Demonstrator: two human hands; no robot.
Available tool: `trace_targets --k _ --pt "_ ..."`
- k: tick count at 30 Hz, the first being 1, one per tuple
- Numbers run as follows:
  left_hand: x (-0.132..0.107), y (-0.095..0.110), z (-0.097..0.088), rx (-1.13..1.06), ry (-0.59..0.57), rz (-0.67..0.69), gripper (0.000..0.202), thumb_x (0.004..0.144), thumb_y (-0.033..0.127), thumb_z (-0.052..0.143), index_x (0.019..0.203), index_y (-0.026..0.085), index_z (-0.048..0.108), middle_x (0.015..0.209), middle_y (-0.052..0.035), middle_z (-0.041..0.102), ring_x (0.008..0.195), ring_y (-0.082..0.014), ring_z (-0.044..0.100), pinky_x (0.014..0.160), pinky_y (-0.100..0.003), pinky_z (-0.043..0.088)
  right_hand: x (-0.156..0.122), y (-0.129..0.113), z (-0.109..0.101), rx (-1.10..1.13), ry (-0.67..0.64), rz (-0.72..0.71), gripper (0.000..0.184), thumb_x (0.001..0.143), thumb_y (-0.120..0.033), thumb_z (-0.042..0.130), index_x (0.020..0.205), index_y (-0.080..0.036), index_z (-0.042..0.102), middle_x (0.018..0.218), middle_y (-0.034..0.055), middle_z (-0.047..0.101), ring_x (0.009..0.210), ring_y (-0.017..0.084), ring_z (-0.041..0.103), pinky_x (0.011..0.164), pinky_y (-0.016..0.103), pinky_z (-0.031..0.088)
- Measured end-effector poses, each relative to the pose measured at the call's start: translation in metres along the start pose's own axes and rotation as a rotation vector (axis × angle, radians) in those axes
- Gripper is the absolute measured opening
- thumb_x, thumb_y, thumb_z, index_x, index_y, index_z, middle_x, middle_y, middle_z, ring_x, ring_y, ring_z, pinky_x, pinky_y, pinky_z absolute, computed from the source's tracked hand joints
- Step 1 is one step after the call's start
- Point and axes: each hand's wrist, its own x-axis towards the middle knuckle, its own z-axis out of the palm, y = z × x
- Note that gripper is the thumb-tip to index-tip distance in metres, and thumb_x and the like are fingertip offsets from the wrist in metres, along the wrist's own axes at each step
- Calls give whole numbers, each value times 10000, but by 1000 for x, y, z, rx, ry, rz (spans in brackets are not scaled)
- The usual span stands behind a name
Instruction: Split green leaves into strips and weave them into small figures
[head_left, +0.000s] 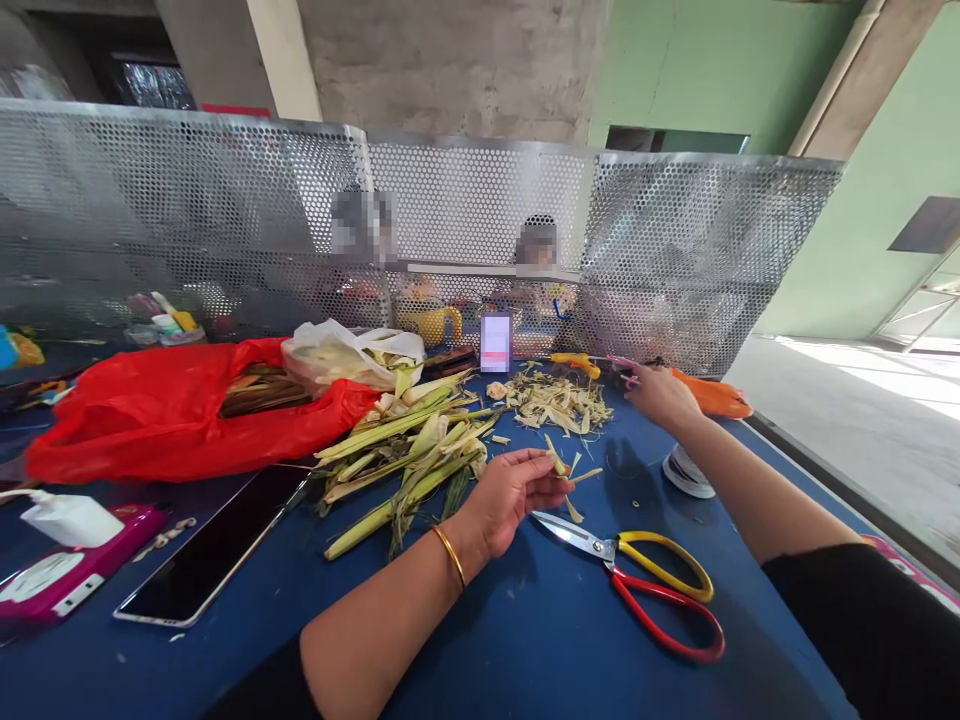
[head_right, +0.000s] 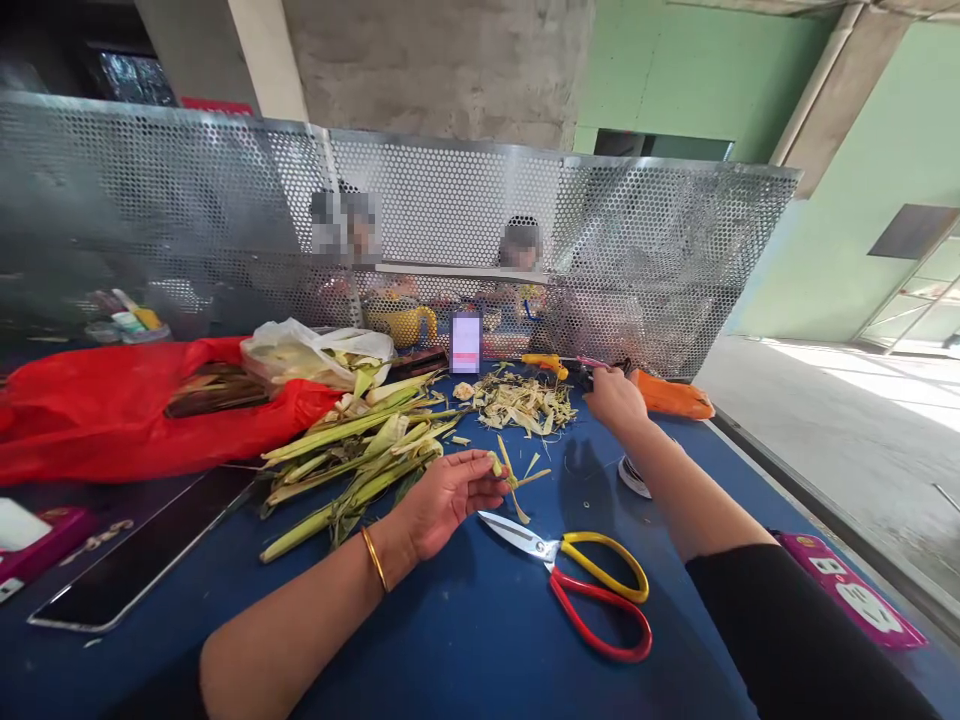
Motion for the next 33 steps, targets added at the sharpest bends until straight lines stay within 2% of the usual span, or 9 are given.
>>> trace_targets --k 2,4,7,11,15,21,26,30,33 --pt "-1 1 1 -11 -3 -3 65 772 174 678 764 113 657 775 -63 692 669 -145 681 608 -228 535 -12 9 2 -131 -108 -30 73 676 -149 657 646 -194 608 781 74 687 900 256 626 753 316 435" --pt "-2 2 2 -13 -6 -2 72 763 173 689 763 110 655 777 -60 687 656 -138 674 605 -228 534 -31 19 9 -221 -224 -60 125 667 -162 676 575 -207 605 645 29 655 771 227 629 674 289 409" --pt "-4 1 5 -13 -10 -5 78 756 173 697 755 108 653 763 -56 682 642 -130 666 600 -225 531 -62 35 23 -301 -338 -72 107 644 -233 730 599 -209 635 612 7 643 651 191 601 569 262 362" --pt "-6 -2 7 -20 -18 -24 66 751 166 691 760 112 654 742 -50 686 641 -132 666 604 -229 533 -87 48 39 -332 -334 -46 87 774 -249 617 718 -192 649 718 31 668 649 166 582 543 247 338" --pt "-8 -2 8 -16 -21 -30 59 754 161 682 751 113 648 743 -55 692 637 -131 665 597 -225 532 -92 50 41 -318 -296 -43 114 820 -226 536 731 -182 592 805 56 663 706 174 589 571 249 354" --pt "-7 -1 7 -15 -10 -31 43 767 147 662 759 107 649 737 -55 690 622 -127 661 589 -225 530 -101 51 23 -245 -286 -54 166 909 -266 361 817 -215 489 593 -9 603 560 163 574 549 250 377" --pt "-6 -4 7 -2 -18 -50 71 762 170 680 772 106 651 762 -65 697 629 -129 659 600 -232 528 -104 53 12 -259 -257 -91 139 864 -326 462 833 -224 552 677 12 627 606 184 564 557 270 346" --pt "-6 -5 7 10 -12 -57 80 758 185 691 768 115 654 765 -57 697 635 -123 659 592 -221 519 -98 53 24 -268 -275 -82 117 775 -319 612 753 -206 634 768 33 634 657 171 574 587 258 367" --pt "-5 -5 6 8 -12 -61 93 749 192 706 768 118 653 770 -57 699 638 -122 658 594 -221 518 -96 54 35 -280 -258 -60 102 780 -280 605 729 -198 639 771 31 608 640 157 550 556 249 339"
